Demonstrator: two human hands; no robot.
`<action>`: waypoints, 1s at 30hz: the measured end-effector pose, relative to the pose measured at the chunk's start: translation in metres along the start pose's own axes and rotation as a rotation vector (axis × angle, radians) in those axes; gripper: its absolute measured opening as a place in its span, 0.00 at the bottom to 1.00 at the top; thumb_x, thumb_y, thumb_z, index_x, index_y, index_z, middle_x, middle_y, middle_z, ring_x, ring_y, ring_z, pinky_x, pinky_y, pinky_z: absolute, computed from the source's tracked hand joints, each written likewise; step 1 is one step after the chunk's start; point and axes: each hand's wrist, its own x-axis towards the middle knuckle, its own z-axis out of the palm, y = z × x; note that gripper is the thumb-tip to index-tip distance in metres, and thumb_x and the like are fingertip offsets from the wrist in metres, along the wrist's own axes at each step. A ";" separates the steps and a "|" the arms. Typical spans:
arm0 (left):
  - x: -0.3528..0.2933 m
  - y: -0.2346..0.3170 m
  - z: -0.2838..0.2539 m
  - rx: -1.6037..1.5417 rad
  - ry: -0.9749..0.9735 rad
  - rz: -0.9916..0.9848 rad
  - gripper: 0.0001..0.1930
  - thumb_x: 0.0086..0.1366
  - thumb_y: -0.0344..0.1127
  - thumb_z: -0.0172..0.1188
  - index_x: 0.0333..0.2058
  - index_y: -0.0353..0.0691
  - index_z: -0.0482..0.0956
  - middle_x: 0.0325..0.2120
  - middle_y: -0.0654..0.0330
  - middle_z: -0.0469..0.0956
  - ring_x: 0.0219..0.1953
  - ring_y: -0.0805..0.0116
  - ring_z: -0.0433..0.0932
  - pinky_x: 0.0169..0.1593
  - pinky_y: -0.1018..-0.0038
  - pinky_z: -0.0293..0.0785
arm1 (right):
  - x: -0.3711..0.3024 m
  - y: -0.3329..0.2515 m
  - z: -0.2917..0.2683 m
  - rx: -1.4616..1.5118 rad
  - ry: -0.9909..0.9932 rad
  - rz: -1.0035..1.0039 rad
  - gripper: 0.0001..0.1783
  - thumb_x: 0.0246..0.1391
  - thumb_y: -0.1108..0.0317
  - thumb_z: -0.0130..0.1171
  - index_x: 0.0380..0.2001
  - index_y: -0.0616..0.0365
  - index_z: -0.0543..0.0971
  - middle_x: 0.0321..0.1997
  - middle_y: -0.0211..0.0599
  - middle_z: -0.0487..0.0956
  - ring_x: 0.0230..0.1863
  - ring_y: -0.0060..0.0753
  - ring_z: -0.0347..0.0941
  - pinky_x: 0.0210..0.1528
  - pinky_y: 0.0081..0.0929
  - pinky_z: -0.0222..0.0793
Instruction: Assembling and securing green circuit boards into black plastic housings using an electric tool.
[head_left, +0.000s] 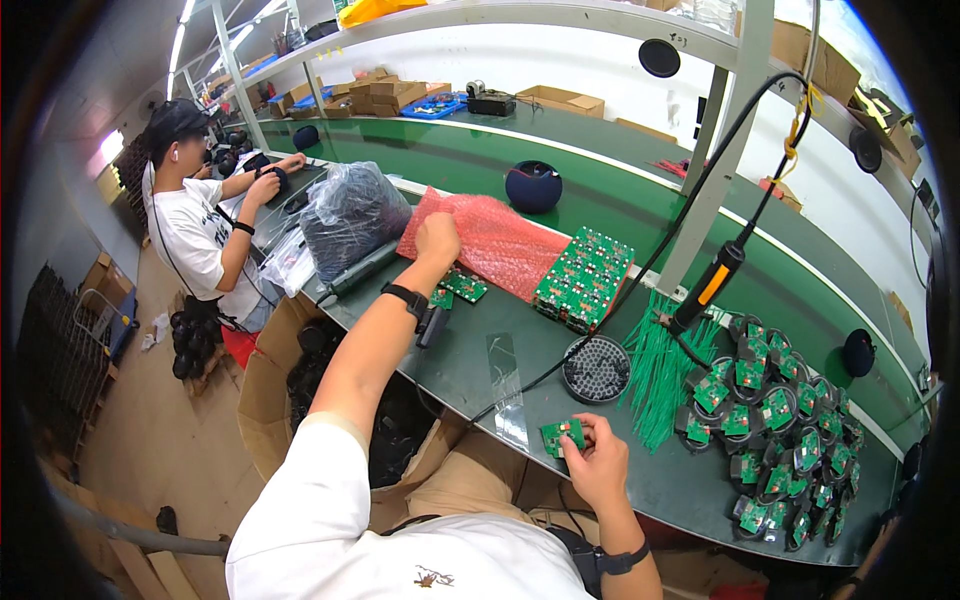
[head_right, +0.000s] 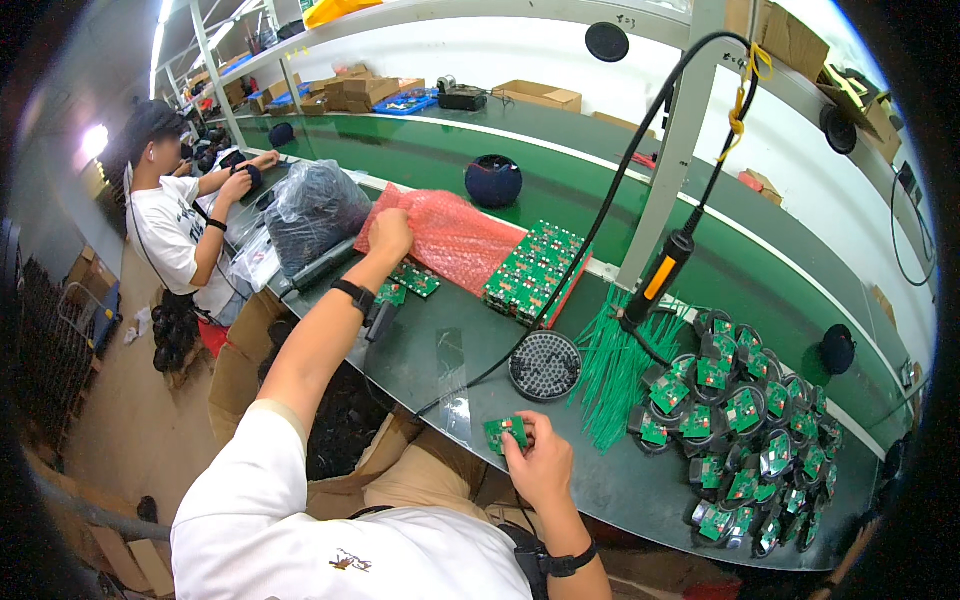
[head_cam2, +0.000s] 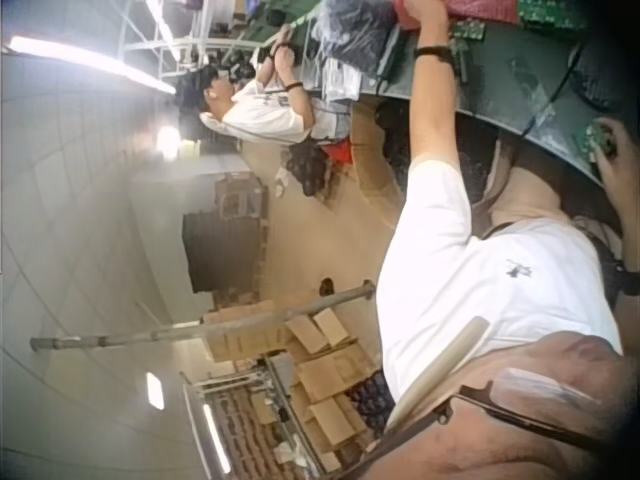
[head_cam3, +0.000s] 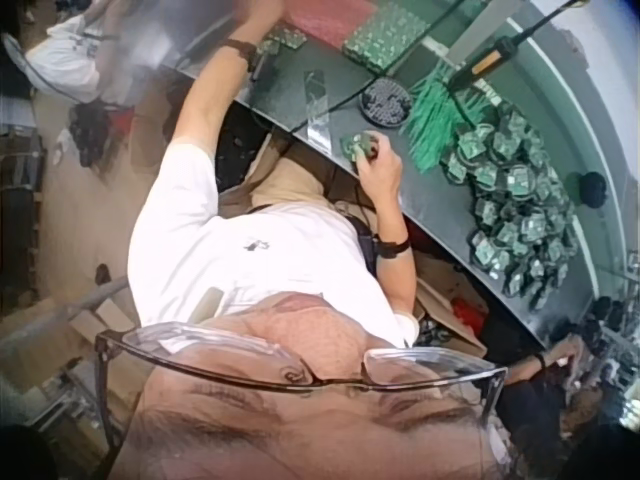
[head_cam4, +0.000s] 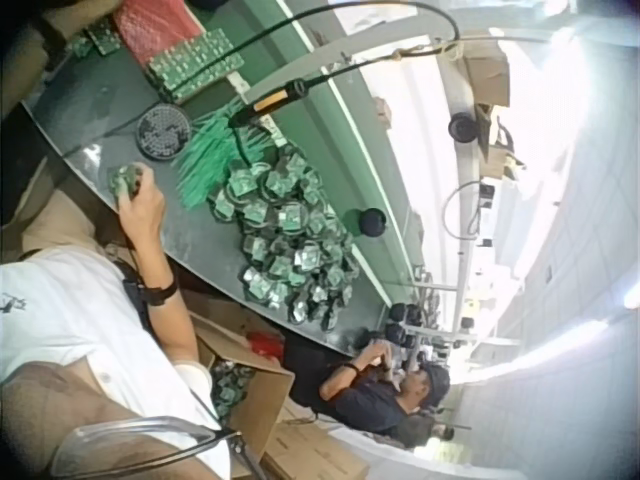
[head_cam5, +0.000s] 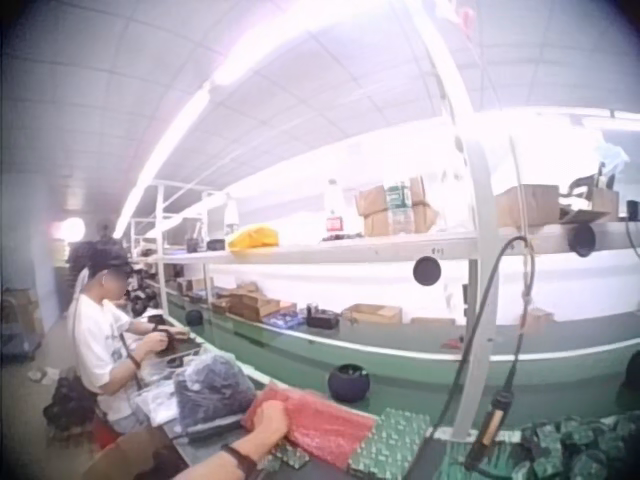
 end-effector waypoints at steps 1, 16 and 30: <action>-0.004 0.000 -0.005 0.008 0.087 0.030 0.12 0.69 0.28 0.57 0.43 0.32 0.89 0.46 0.40 0.87 0.51 0.41 0.87 0.53 0.50 0.85 | 0.000 0.000 0.000 0.000 0.010 -0.025 0.20 0.58 0.69 0.72 0.52 0.59 0.80 0.36 0.40 0.90 0.29 0.33 0.86 0.33 0.29 0.78; -0.082 0.158 -0.019 -0.261 -0.314 0.356 0.29 0.52 0.56 0.82 0.32 0.29 0.88 0.36 0.36 0.86 0.44 0.38 0.86 0.50 0.50 0.80 | -0.001 -0.003 -0.001 -0.031 0.023 -0.045 0.19 0.58 0.67 0.71 0.52 0.58 0.80 0.37 0.40 0.90 0.29 0.35 0.85 0.33 0.32 0.78; -0.071 0.165 0.002 -0.659 -0.393 0.055 0.15 0.51 0.30 0.83 0.34 0.29 0.89 0.32 0.52 0.89 0.30 0.63 0.88 0.38 0.63 0.84 | 0.001 0.000 -0.004 -0.026 -0.005 -0.098 0.19 0.57 0.71 0.72 0.52 0.60 0.80 0.36 0.41 0.90 0.28 0.28 0.84 0.32 0.27 0.77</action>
